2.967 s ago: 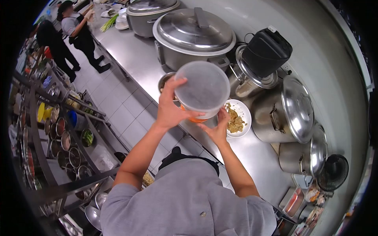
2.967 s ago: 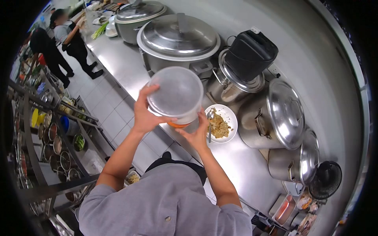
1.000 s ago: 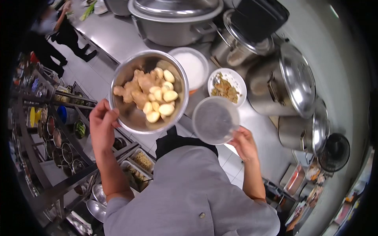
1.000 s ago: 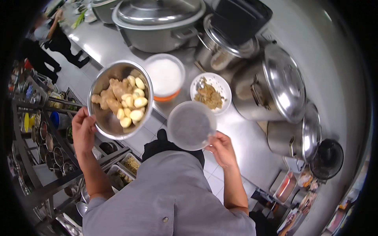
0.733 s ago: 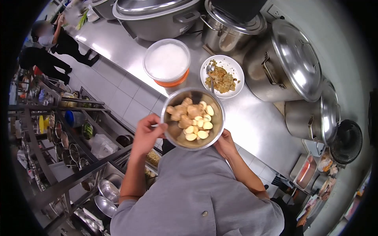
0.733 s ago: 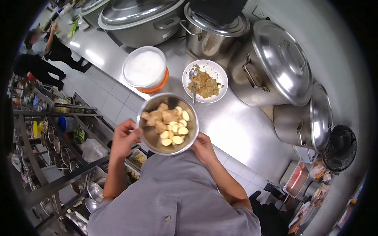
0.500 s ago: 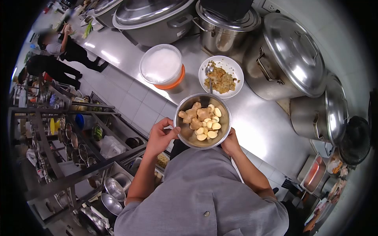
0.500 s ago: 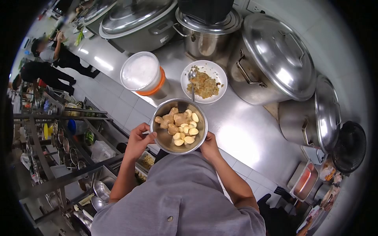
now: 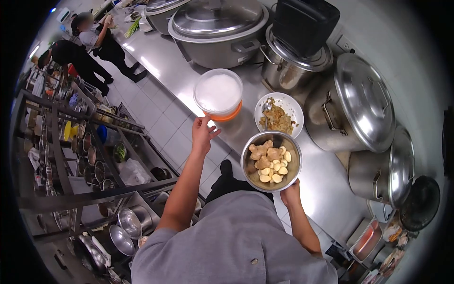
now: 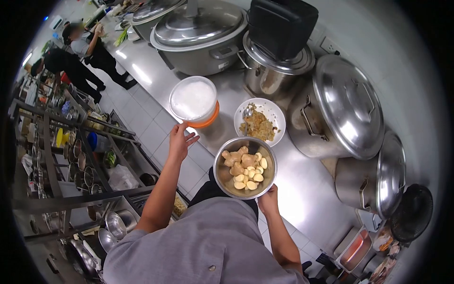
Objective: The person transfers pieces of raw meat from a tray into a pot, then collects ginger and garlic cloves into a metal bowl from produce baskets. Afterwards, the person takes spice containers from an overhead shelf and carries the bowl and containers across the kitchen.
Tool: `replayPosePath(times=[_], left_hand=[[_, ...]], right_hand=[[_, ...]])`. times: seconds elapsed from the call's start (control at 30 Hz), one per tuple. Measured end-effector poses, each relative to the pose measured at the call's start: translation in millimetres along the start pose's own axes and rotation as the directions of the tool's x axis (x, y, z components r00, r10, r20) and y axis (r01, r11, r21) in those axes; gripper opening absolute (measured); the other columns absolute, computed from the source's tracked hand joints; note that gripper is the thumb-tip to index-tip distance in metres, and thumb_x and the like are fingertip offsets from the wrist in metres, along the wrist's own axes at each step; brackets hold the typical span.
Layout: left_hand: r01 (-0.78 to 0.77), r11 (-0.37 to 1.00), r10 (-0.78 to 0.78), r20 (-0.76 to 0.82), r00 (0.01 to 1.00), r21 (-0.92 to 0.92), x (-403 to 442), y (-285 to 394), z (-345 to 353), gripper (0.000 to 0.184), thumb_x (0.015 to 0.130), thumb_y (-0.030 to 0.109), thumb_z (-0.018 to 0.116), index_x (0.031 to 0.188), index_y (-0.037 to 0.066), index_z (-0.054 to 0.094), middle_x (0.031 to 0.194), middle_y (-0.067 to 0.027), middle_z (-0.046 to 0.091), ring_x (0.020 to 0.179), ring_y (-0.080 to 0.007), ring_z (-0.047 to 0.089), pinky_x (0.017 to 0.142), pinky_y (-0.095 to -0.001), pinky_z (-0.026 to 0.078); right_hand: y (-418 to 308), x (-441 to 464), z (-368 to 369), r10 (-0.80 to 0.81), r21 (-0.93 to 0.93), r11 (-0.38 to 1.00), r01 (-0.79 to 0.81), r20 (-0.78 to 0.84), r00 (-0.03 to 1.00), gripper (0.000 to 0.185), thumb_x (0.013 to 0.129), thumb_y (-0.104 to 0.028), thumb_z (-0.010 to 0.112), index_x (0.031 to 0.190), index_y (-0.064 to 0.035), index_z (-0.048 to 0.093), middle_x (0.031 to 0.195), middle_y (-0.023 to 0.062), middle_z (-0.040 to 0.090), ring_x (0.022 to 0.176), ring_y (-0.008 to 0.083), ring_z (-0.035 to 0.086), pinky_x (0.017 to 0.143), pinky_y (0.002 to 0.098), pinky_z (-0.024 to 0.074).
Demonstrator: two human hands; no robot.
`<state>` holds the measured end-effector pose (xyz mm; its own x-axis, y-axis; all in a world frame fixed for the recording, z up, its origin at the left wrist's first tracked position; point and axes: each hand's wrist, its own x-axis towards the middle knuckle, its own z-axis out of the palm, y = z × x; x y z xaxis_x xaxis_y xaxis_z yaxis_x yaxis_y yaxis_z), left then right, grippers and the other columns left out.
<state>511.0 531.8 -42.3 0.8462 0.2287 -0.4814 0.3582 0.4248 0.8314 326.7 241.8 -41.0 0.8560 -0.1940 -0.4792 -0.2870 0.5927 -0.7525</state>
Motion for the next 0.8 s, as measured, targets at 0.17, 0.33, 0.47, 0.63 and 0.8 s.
replayPosePath(times=[0.17,0.33,0.47,0.63,0.8], left_hand=[[0.080,0.997,-0.078,0.094,0.993,-0.015,28.3,7.0,-18.4,0.026,0.088,0.015,0.059,0.106,0.000,0.047,0.117,-0.0147,0.046,0.105,-0.0374,0.056,0.082,-0.0450,0.059],[0.104,0.992,-0.088,0.215,0.973,-0.065,34.0,32.3,-10.7,0.029,0.088,0.014,0.064,0.097,0.001,0.039,0.108,-0.0203,0.049,0.095,-0.0391,0.064,0.077,-0.0434,0.062],[0.080,0.996,-0.070,0.193,0.979,-0.047,32.2,29.2,-19.7,0.025,0.089,0.012,0.061,0.096,0.003,0.039,0.106,-0.0210,0.052,0.090,-0.0353,0.066,0.074,-0.0433,0.063],[0.075,0.995,-0.055,0.234,0.971,-0.074,23.4,30.5,-47.8,0.025,0.089,0.013,0.062,0.101,0.004,0.041,0.108,-0.0204,0.057,0.093,-0.0322,0.067,0.073,-0.0430,0.063],[0.177,0.981,-0.159,0.200,0.967,-0.075,8.4,38.4,-84.3,0.045,0.092,0.009,0.056,0.134,0.002,0.039,0.123,-0.0163,0.057,0.101,-0.0290,0.066,0.076,-0.0456,0.061]], right_hand=[[6.6,-2.0,11.3,-0.018,0.071,0.997,0.022,-0.055,0.998,0.033,0.086,0.007,0.062,0.118,0.0078,0.054,0.121,0.0165,0.060,0.107,0.0243,0.062,0.093,0.0367,0.0525],[3.8,4.5,31.6,-0.022,0.098,0.995,0.026,-0.045,0.999,0.037,0.085,0.009,0.061,0.121,0.0068,0.052,0.124,0.0162,0.058,0.111,0.0249,0.060,0.095,0.0377,0.0519],[9.0,11.3,30.9,-0.005,0.078,0.997,0.009,-0.048,0.999,0.038,0.085,0.010,0.060,0.122,0.0050,0.053,0.125,0.0146,0.058,0.111,0.0245,0.060,0.095,0.0379,0.0522],[18.9,18.0,27.4,-0.070,0.033,0.997,0.072,-0.040,0.997,0.053,0.090,-0.012,0.065,0.136,-0.0015,0.041,0.135,0.0130,0.050,0.119,0.0274,0.055,0.098,0.0432,0.0502],[27.1,28.1,47.4,-0.129,0.046,0.990,0.132,-0.064,0.990,0.056,0.090,-0.009,0.065,0.138,-0.0010,0.036,0.137,0.0154,0.047,0.121,0.0300,0.054,0.101,0.0463,0.0483]])
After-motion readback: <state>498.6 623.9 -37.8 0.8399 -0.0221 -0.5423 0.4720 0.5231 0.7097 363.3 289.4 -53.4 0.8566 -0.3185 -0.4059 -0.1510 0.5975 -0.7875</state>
